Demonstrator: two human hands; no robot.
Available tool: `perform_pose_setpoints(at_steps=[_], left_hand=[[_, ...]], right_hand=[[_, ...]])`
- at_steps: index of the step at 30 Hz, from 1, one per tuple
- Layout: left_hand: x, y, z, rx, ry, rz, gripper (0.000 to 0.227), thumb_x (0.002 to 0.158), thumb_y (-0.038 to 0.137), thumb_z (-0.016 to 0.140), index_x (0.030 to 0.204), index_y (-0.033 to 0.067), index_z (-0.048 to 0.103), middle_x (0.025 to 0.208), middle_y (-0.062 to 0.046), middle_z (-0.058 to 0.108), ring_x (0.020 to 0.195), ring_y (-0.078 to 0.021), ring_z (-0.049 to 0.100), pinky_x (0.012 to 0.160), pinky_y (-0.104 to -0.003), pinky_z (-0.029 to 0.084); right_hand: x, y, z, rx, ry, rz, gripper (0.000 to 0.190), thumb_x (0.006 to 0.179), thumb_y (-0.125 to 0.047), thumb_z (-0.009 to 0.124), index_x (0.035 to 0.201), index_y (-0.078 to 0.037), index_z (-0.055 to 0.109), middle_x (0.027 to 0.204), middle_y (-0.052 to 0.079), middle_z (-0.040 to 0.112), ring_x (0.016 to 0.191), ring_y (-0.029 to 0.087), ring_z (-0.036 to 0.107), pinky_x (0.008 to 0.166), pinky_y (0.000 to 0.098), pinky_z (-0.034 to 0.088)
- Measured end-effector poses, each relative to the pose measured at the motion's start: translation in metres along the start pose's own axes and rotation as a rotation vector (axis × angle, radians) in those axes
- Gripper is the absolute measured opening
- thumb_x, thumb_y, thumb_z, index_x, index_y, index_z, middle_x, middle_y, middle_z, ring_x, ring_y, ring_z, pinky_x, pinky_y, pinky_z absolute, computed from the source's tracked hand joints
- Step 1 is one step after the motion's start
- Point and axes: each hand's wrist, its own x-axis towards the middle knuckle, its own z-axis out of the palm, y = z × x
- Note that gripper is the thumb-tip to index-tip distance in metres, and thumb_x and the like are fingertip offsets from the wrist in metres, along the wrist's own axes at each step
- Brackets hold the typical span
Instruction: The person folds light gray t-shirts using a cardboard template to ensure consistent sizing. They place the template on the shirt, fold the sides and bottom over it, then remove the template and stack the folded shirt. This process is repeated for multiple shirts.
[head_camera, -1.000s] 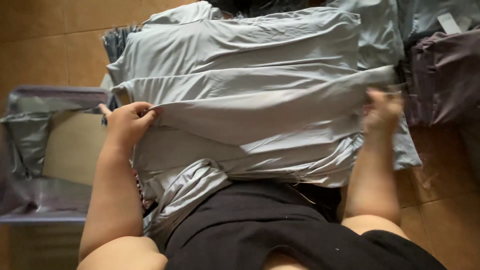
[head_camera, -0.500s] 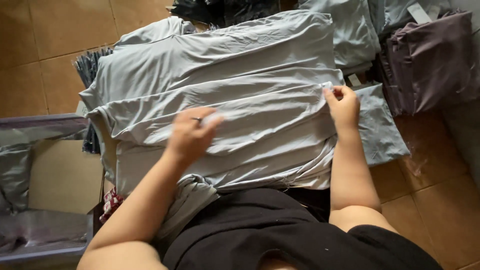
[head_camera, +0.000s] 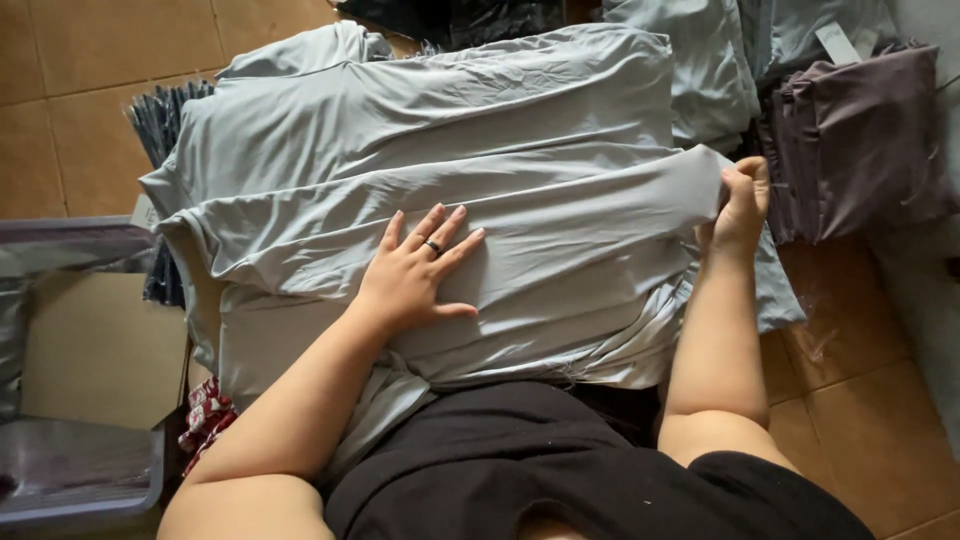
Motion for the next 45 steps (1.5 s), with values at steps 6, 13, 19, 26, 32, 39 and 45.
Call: perform_pose_setpoints(at_steps=[6, 13, 19, 26, 32, 39, 45], left_hand=[[0.001, 0.001, -0.003, -0.014, -0.031, -0.021, 0.106, 0.074, 0.093, 0.046, 0.162, 0.037, 0.027, 0.171, -0.004, 0.023, 0.158, -0.0267, 0.017, 0.12, -0.068, 0.013], [0.001, 0.0, -0.002, -0.011, -0.026, -0.017, 0.109, 0.072, 0.096, 0.041, 0.163, 0.038, 0.024, 0.171, -0.005, 0.021, 0.158, -0.0275, 0.018, 0.119, -0.07, 0.014], [0.001, 0.001, -0.005, 0.002, -0.036, -0.014, 0.108, 0.073, 0.094, 0.046, 0.163, 0.0374, 0.025, 0.171, -0.005, 0.02, 0.157, -0.0273, 0.018, 0.118, -0.069, 0.015], [0.001, 0.001, -0.005, -0.027, -0.032, -0.017, 0.108, 0.073, 0.093, 0.046, 0.163, 0.0375, 0.026, 0.171, -0.006, 0.021, 0.158, -0.0281, 0.017, 0.119, -0.07, 0.014], [0.0, 0.001, -0.003, -0.007, -0.02, -0.024, 0.106, 0.073, 0.093, 0.046, 0.162, 0.038, 0.026, 0.171, -0.005, 0.021, 0.158, -0.0268, 0.017, 0.119, -0.069, 0.014], [0.0, 0.001, -0.002, -0.018, -0.034, -0.021, 0.106, 0.073, 0.094, 0.045, 0.162, 0.0385, 0.026, 0.171, -0.005, 0.021, 0.158, -0.0269, 0.016, 0.119, -0.069, 0.015], [0.0, 0.001, 0.0, 0.0, -0.007, -0.015, 0.105, 0.074, 0.094, 0.043, 0.161, 0.0381, 0.028, 0.171, -0.004, 0.022, 0.158, -0.0266, 0.016, 0.119, -0.068, 0.015]], right_hand=[[0.002, 0.049, -0.011, -0.773, -0.299, -0.481, 0.032, 0.091, -0.007, 0.067, 0.121, -0.014, 0.058, 0.115, 0.004, 0.052, 0.109, 0.023, 0.056, 0.095, 0.039, 0.047], [-0.043, -0.011, 0.05, -1.451, -0.282, -0.429, 0.05, 0.099, -0.015, 0.069, 0.147, -0.008, 0.057, 0.156, 0.027, 0.029, 0.141, 0.052, 0.028, 0.101, 0.0813, 0.026], [-0.095, -0.021, 0.097, -1.15, -0.895, -0.27, 0.076, 0.105, -0.064, 0.035, 0.167, -0.019, 0.025, 0.174, 0.014, 0.006, 0.159, 0.037, 0.004, 0.125, 0.0614, 0.002], [0.014, 0.079, 0.005, -1.382, -0.578, -0.231, 0.06, 0.11, -0.024, 0.042, 0.168, -0.023, 0.026, 0.171, 0.015, 0.022, 0.155, 0.044, 0.017, 0.119, 0.0726, 0.017], [0.09, 0.117, -0.05, -0.883, -0.792, -0.083, 0.048, 0.116, -0.019, 0.029, 0.163, -0.007, 0.036, 0.163, 0.023, 0.034, 0.152, 0.033, 0.03, 0.129, 0.0438, 0.02], [0.143, 0.106, -0.09, -1.266, -0.77, -0.125, 0.044, 0.078, -0.048, 0.076, 0.119, -0.032, 0.072, 0.107, -0.004, 0.067, 0.105, 0.021, 0.064, 0.089, 0.044, 0.05], [0.113, 0.095, -0.077, -0.378, -0.512, 0.375, 0.019, 0.104, -0.025, 0.066, 0.121, -0.025, 0.059, 0.11, -0.006, 0.069, 0.105, 0.013, 0.068, 0.094, 0.0336, 0.057]])
